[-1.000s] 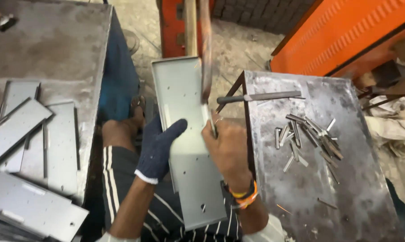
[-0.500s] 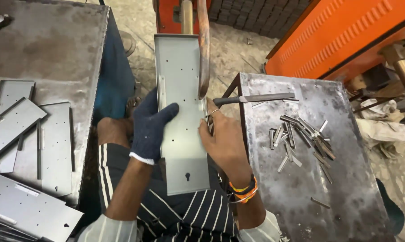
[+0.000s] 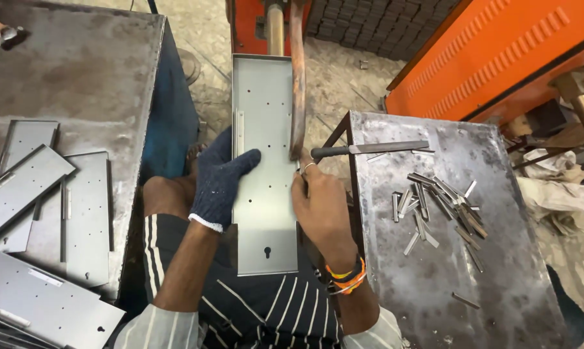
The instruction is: Spot welding small metal brackets onto larger metal plates at a manual workstation.
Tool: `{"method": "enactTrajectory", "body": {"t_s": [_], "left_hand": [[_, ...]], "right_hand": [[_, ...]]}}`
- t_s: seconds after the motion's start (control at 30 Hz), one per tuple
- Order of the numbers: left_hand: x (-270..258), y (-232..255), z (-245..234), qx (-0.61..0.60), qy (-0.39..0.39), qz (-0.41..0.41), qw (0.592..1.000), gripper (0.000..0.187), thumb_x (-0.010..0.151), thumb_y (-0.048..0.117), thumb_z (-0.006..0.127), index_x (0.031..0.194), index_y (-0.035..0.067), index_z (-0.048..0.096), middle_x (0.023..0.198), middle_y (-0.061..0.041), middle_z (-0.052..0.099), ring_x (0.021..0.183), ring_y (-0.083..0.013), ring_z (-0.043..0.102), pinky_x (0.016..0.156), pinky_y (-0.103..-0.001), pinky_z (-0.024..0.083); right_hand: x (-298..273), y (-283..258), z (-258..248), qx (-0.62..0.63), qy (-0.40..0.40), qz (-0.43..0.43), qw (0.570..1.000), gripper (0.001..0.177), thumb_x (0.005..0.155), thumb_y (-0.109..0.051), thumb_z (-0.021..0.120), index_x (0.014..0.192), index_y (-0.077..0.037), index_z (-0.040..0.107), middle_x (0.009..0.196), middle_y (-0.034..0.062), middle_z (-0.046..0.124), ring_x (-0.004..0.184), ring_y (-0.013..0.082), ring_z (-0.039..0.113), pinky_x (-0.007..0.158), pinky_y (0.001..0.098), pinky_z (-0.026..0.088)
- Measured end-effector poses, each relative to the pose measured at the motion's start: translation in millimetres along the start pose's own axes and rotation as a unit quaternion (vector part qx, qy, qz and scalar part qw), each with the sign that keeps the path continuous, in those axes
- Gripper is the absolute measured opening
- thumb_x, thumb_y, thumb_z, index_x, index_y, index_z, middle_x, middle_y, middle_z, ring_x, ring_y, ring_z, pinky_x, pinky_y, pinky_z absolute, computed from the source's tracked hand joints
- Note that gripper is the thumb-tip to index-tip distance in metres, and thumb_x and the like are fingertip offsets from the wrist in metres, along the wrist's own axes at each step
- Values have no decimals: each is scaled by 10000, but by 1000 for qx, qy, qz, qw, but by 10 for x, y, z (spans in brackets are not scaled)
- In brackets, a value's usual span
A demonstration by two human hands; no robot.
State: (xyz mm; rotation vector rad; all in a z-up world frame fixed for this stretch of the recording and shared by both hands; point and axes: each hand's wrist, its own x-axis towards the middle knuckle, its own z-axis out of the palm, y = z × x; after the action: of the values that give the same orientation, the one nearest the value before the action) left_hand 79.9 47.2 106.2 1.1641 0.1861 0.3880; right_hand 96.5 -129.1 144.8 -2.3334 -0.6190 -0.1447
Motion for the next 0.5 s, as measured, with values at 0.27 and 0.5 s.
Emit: {"method": "enactTrajectory", "body": {"t_s": [0.27,0.5], "left_hand": [[-172,-50,-71,76,-28,28,996,506,879,50,707,1367,-44,616,1180,-126,736,1003,-171,696,859,-314,587],[-390,41,-65,48,-2,-5,999,466,911,98,689,1354,-33,627,1149,-119,747,955,-163,696,829,-312,579]], "right_hand": [[-374,-46,24,-158,110,-119,974,266,976,-153,627,1204,-17,602,664,247,608,611,432,603,594,524,458],[-383,-278,-144,-99,8,31,995,435,974,-223,605,1366,-36,622,700,202,674,613,392,665,568,509,496]]}}
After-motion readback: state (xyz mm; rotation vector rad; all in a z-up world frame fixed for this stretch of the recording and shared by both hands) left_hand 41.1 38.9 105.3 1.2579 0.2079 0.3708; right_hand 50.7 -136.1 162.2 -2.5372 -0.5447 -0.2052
